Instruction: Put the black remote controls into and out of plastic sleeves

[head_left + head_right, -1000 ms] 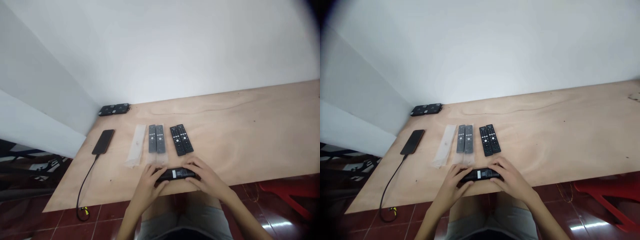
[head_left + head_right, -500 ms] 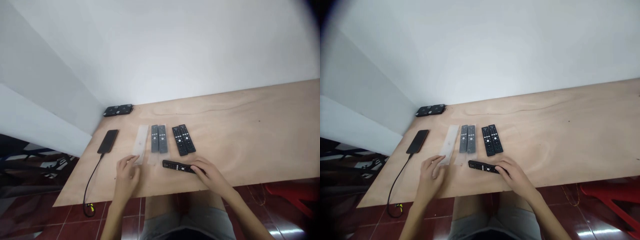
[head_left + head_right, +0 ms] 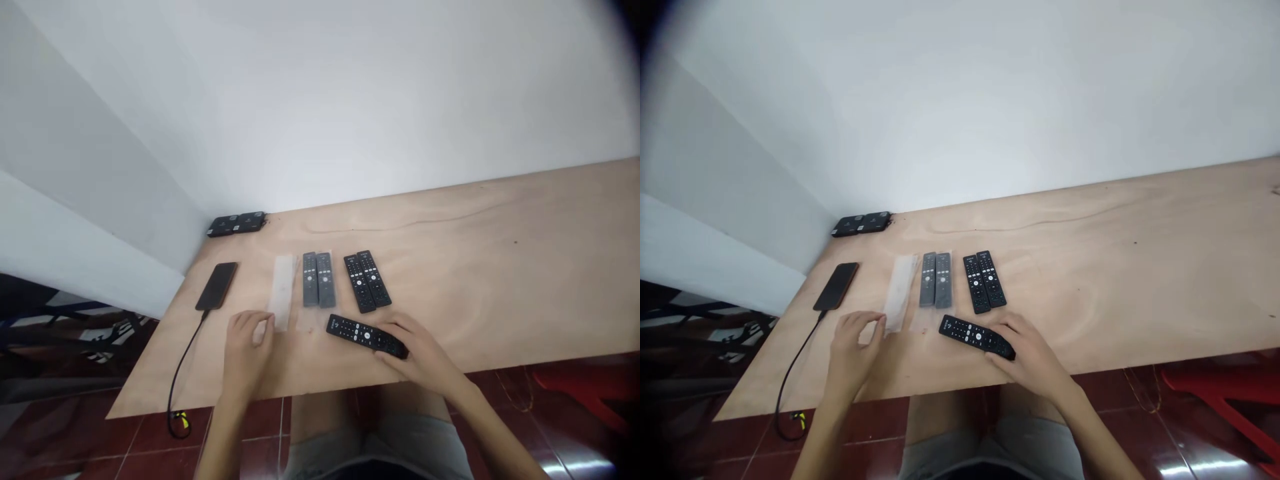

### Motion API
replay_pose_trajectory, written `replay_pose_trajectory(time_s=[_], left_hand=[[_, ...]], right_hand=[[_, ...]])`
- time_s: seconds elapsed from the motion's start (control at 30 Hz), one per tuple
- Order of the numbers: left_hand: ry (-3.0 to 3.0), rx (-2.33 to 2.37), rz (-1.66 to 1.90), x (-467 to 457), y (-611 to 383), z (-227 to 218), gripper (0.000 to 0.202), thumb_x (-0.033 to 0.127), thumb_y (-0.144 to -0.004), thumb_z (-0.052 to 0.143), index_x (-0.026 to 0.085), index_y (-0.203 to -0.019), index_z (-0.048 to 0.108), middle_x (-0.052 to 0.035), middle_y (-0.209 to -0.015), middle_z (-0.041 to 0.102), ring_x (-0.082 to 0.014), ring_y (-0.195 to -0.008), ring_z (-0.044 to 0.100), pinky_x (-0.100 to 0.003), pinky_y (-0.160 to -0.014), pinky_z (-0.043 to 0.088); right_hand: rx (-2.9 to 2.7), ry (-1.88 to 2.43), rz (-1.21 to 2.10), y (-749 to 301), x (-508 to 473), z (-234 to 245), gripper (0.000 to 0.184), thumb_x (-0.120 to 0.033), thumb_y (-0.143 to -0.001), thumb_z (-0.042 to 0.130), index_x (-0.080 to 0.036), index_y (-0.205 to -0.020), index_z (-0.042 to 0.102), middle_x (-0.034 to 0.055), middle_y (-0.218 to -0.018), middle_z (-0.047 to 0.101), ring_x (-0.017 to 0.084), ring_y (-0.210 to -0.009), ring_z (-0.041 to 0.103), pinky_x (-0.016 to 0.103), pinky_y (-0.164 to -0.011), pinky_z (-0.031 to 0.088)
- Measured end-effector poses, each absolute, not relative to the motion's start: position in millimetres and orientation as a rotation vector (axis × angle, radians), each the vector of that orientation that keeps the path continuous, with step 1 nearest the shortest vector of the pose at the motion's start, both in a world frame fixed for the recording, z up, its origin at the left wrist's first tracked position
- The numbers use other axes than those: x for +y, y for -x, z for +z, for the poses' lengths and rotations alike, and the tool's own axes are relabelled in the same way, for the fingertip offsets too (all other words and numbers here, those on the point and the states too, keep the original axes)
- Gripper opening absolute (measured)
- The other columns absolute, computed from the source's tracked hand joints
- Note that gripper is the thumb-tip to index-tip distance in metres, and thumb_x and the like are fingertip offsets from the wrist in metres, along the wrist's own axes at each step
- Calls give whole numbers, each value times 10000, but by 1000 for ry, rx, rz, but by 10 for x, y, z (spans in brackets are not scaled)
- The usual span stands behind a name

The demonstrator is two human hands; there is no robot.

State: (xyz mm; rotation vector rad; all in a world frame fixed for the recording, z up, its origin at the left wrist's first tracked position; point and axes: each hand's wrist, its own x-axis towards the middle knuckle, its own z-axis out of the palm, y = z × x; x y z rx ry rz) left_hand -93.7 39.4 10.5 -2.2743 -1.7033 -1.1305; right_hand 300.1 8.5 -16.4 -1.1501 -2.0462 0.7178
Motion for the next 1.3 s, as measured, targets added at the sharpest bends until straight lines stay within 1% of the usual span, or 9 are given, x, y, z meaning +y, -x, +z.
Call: replay_pose_trajectory(time_s=[0.1,0.17,0.3,0.57,0.7,0.83,1.03,1.2,1.3], left_hand=[[2424,-1780,-1179,143,550,158,91,228,-1074,630,227,-1055,719,-53,-978,742,-237,-956,692,-380,-887,559],[2516,-1818,-1191,-25,269,124,103,242,-1082,622,234,-1063,723,-51,-974,736,-231,-943,703,-369,-872,566],[2568,-1970,-1226,-252,-159,-26,147,289,-1094,611,243,-1011,724,-47,-923,734,-225,-856,720,-343,-777,571],[2564,-2173,-1373,-373,-378,-73,178,326,-1099,588,237,-1020,721,-57,-979,760,-240,-901,733,-364,-829,589],[2633,-2312,-1289,-390,-331,25,205,349,-1104,564,240,-1033,721,-63,-1015,758,-252,-951,729,-373,-851,584],[2782,-2316,-1169,-379,-265,129,209,337,-1107,544,249,-1013,708,-68,-1052,736,-264,-1030,699,-374,-882,571],[2845,-2370,-1108,-394,-199,160,234,389,-1104,575,249,-964,700,-78,-1065,719,-275,-1053,676,-361,-851,583],[3041,-2173,-1058,-334,-61,105,226,329,-1135,526,274,-1164,743,-87,-1156,741,-273,-1123,694,-441,-992,589],[3119,-1928,-998,-223,57,67,208,280,-1098,624,299,-1279,727,-88,-1220,724,-284,-1173,678,-511,-1064,572]], right_hand=[[-1973,1138,872,-3087,54,-91,366,-307,-978,781,-305,-1344,769,107,-1315,737,346,-1219,707,508,-1069,603],[-1949,1116,980,-3175,26,-38,335,-298,-942,814,-300,-1277,800,91,-1230,759,328,-1137,731,471,-1008,620],[-1952,1098,1096,-3353,-53,18,332,-297,-883,876,-293,-1211,821,68,-1135,762,306,-1060,732,440,-958,619],[-1975,1140,1071,-3471,-101,-9,341,-398,-943,858,-305,-1268,808,81,-1216,758,317,-1144,703,466,-1020,588],[-1983,1101,1060,-3487,-83,-19,371,-428,-951,860,-313,-1299,801,79,-1225,762,312,-1144,703,477,-1042,576],[-1989,1073,1073,-3502,-69,-22,392,-432,-948,873,-314,-1315,799,74,-1205,764,305,-1133,701,474,-1041,569],[-2051,1033,1029,-3455,-46,19,325,-418,-949,868,-319,-1254,813,63,-1194,771,310,-1162,667,480,-1042,555],[-2139,1062,916,-3410,-52,-27,391,-341,-949,855,-322,-1332,779,77,-1244,746,331,-1214,622,523,-1090,531],[-2172,1121,879,-3389,-61,-54,413,-361,-961,848,-328,-1364,764,84,-1276,717,345,-1243,593,549,-1106,526]])
